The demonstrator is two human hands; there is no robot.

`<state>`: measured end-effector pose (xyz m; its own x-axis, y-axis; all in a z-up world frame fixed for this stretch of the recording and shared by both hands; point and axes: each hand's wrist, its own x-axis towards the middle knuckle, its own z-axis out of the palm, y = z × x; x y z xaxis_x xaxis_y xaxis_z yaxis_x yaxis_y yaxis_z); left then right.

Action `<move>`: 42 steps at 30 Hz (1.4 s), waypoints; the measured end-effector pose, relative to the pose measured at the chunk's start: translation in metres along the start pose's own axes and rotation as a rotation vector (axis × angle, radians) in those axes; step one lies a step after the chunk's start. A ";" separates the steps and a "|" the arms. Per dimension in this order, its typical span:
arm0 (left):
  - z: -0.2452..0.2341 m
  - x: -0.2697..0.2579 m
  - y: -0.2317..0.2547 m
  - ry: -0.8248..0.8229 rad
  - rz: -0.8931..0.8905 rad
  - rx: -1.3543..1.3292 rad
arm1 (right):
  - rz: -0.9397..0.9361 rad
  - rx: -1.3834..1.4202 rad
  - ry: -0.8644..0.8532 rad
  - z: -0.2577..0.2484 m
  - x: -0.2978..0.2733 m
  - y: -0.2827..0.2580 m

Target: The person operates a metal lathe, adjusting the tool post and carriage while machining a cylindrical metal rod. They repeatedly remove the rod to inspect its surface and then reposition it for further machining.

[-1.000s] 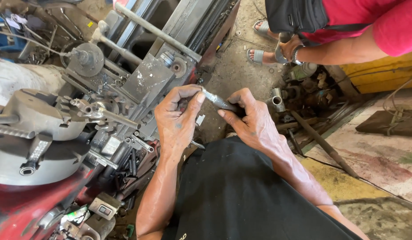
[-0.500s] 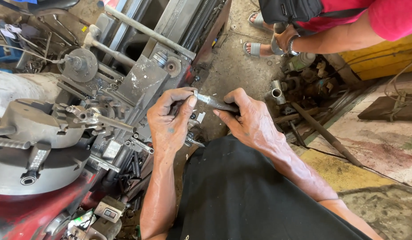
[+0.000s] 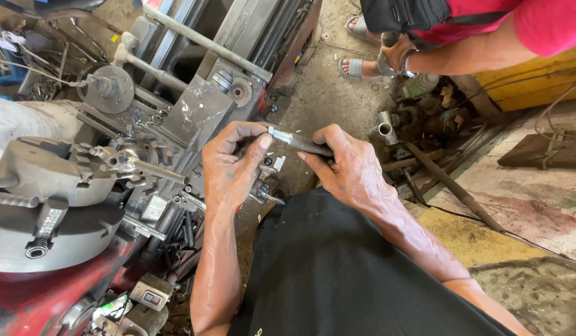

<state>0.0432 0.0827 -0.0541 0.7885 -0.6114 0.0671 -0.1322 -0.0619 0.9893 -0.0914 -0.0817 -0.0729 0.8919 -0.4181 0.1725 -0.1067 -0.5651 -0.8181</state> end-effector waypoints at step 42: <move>0.016 0.007 -0.020 -0.138 0.253 -0.667 | 0.105 1.108 -0.510 0.013 0.005 0.012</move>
<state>0.0421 0.0672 -0.0754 0.6931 -0.6403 0.3312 0.1285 0.5618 0.8173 -0.0827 -0.0815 -0.0890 0.9980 0.0423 0.0462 0.0208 0.4702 -0.8823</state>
